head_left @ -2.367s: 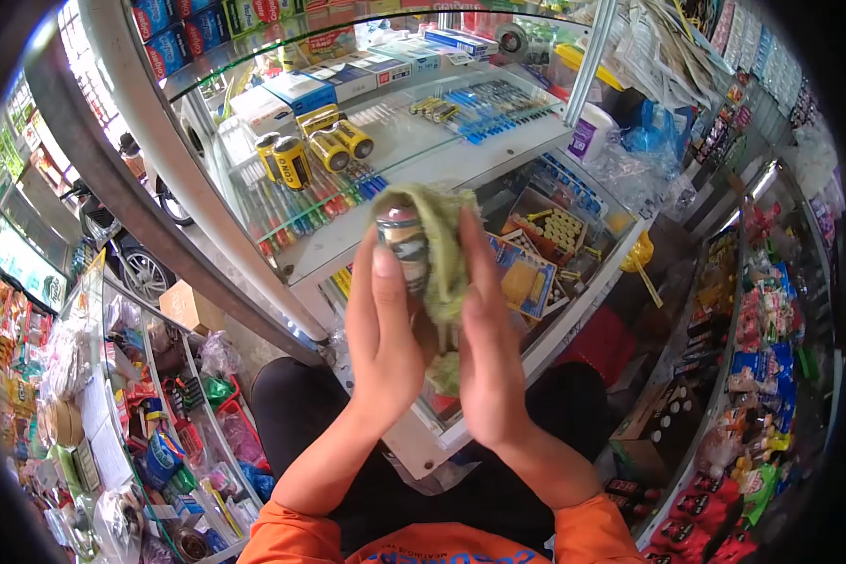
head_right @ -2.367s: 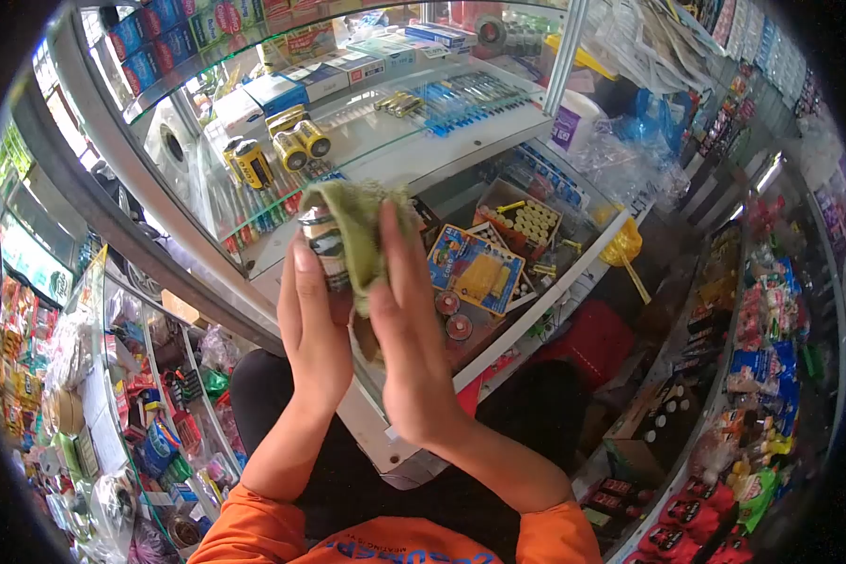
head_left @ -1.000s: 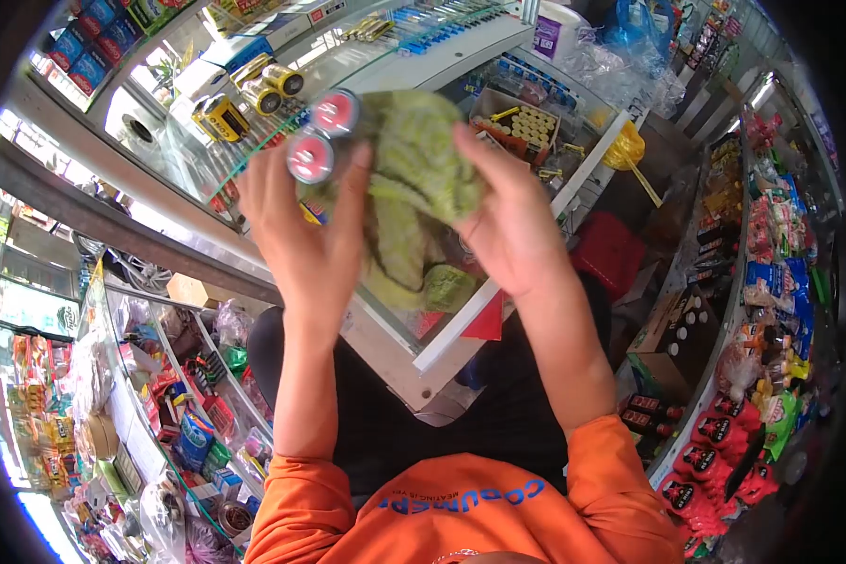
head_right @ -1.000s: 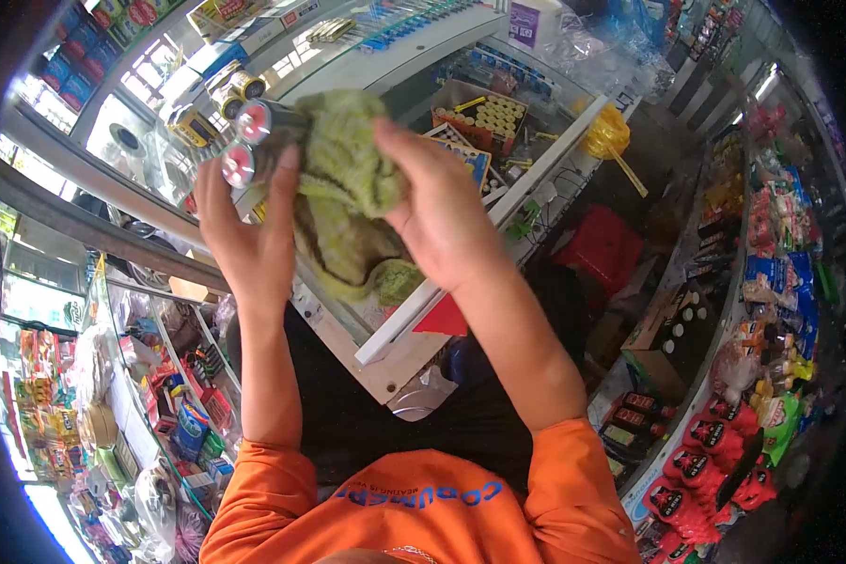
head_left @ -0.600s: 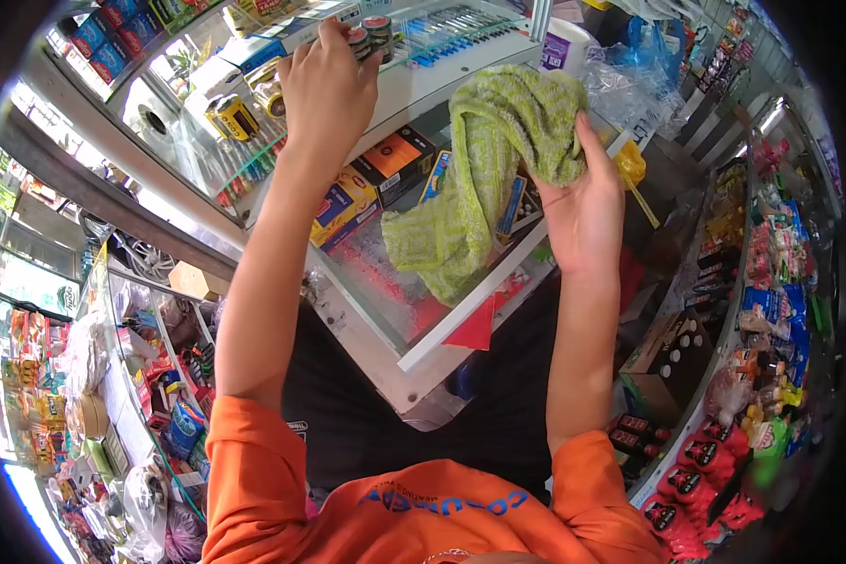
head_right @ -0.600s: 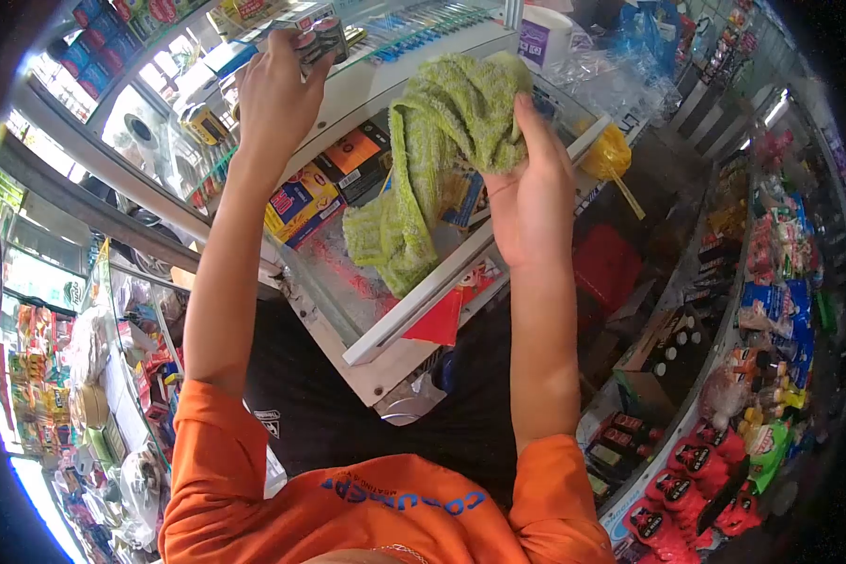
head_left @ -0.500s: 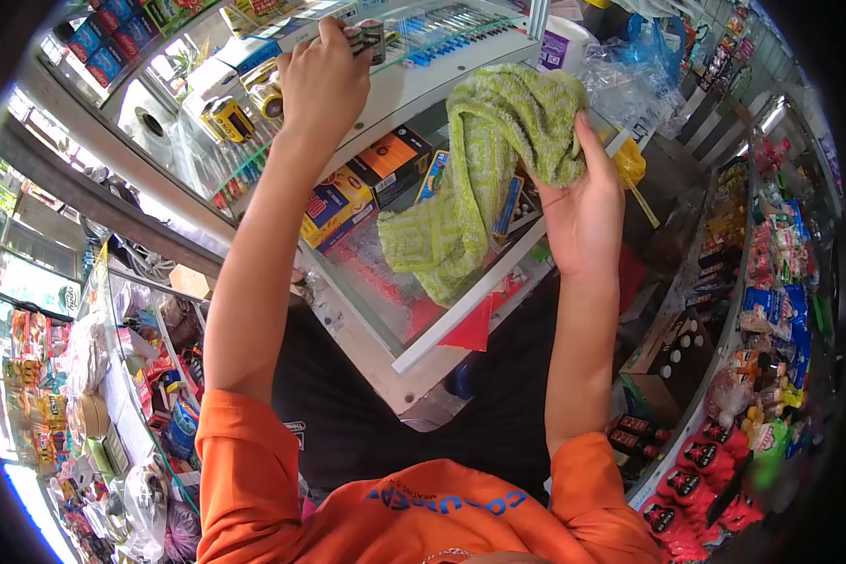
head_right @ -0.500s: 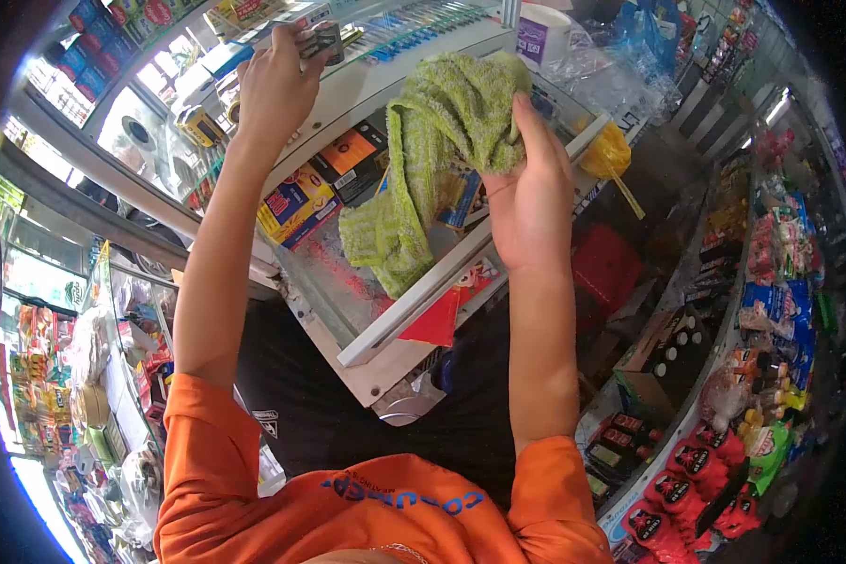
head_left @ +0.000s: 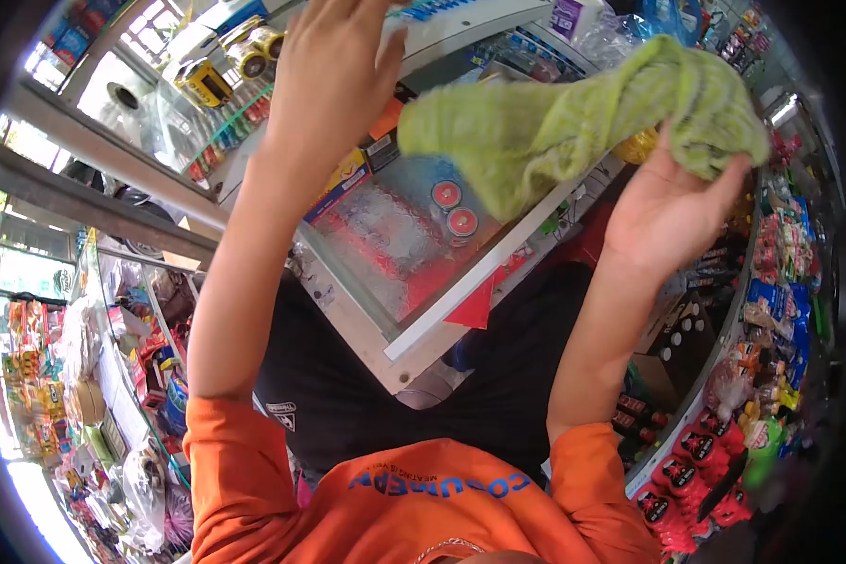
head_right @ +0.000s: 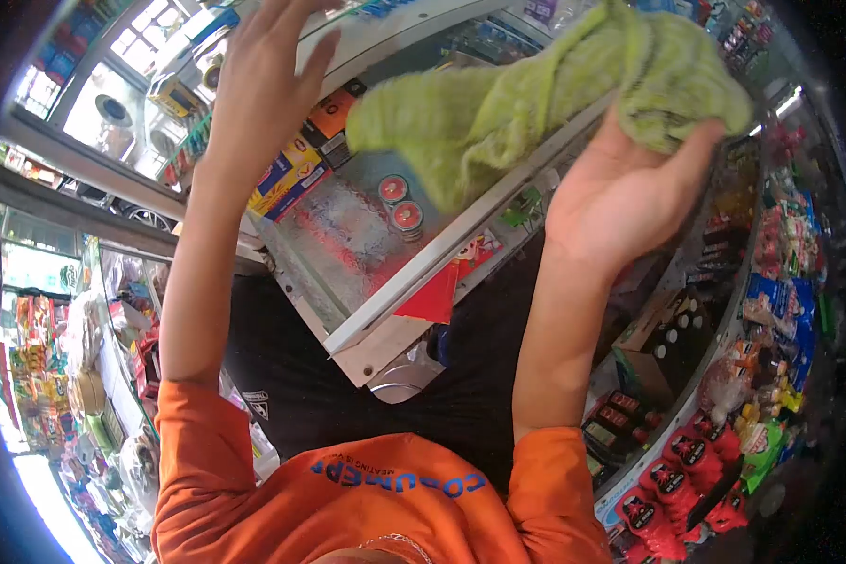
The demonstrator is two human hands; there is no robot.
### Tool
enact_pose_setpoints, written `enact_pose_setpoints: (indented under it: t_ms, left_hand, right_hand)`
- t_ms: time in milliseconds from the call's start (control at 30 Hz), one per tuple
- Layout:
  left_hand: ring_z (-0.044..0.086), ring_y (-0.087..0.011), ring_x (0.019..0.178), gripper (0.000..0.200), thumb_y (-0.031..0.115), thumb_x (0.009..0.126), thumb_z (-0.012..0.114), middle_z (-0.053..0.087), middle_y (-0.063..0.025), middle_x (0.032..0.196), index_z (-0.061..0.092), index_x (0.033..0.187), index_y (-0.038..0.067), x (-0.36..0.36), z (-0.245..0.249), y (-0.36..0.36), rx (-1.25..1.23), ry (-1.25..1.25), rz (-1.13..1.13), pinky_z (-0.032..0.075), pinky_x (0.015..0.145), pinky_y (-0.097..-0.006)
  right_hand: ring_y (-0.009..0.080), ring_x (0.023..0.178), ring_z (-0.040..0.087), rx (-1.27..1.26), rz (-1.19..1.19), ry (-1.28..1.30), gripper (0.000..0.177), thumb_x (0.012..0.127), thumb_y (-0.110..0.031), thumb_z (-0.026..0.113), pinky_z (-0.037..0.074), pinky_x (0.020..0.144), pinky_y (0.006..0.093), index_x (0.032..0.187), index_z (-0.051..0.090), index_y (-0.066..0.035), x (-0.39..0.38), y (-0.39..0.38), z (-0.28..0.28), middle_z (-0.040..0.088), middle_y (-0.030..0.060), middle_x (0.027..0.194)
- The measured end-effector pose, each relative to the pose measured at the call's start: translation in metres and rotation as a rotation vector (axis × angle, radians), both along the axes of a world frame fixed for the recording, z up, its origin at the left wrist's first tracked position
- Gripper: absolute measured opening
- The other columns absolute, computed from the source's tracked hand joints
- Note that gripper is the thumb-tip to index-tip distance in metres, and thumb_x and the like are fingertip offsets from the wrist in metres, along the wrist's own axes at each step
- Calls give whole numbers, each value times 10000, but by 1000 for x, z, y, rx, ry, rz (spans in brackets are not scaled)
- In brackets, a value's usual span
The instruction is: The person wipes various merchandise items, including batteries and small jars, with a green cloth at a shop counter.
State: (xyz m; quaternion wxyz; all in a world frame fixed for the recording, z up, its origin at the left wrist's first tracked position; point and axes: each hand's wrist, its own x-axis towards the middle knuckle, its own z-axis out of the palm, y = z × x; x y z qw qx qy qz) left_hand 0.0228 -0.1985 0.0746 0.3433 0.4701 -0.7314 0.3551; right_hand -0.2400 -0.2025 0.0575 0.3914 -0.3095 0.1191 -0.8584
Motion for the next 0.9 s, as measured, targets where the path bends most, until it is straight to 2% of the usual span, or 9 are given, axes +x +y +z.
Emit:
enact_pose_setpoints:
  t_ms: [167,333,400,600,667,700,733,767,900]
  left_hand:
    - [687,-372,1010,404,341,915,739,702,-166,1103,666,1167,34,-40,-22,70,859,368,-42,530,850,-459]
    - [692,-407,997,660,439,838,789,695,-230,1061,578,1261,-21,-59,-62,89,755,204,-54,547,863,-452]
    - [673,-419,1057,719,407,812,818,679,-265,1111,546,1324,-18,-62,-63,88,1081,231,32,548,876,-465]
    - [682,-287,1124,705,229,821,865,697,-196,1194,519,1371,-43,-42,-38,104,958,826,-166,551,936,-403]
    - [676,-256,1123,706,198,818,880,701,-184,1193,516,1362,-65,-42,-45,102,856,959,-369,552,936,-380]
    - [670,-225,1123,707,168,815,895,706,-173,1191,514,1354,-87,-43,-47,101,734,1085,-573,552,936,-356]
    - [670,-225,1123,707,168,815,895,706,-173,1191,514,1354,-87,-50,-43,101,721,1093,-565,552,936,-356]
    - [642,-199,1152,685,147,848,870,698,-145,1196,505,1373,-100,-63,-36,99,590,1270,-720,532,969,-343]
    - [598,-121,1161,568,223,1013,707,680,-110,1202,492,1407,-125,-66,-25,82,307,1632,-886,468,1023,-284]
  right_hand:
    - [325,1420,470,-140,-260,154,532,1139,-299,361,356,1231,464,1498,373,94,-6,6,7,457,227,1535]
    - [321,1418,469,-124,-233,177,547,1134,-306,376,358,1225,461,1504,361,98,-2,7,3,446,224,1541]
    - [318,1416,470,-125,-221,186,554,1132,-311,383,360,1221,458,1506,358,98,1,8,5,444,222,1543]
    - [314,1417,480,-91,-188,158,536,1131,-324,385,346,1233,477,1484,422,77,20,25,12,483,199,1528]
    - [283,1394,503,4,66,252,552,1113,-351,434,366,1197,455,1487,437,56,27,32,1,504,178,1521]
    - [262,1362,524,158,-249,709,535,1098,-333,455,383,1168,445,1478,456,45,30,34,-19,536,171,1483]
    - [224,1296,555,-98,128,706,491,1092,-294,455,403,1123,401,1427,508,61,34,33,-32,586,153,1407]
    - [201,1225,570,-50,139,1005,458,1093,-270,438,416,1070,358,1369,558,75,46,51,-23,617,138,1336]
    - [311,1248,582,-325,163,978,403,1080,-198,466,430,1064,395,1353,584,74,85,59,-23,584,211,1384]
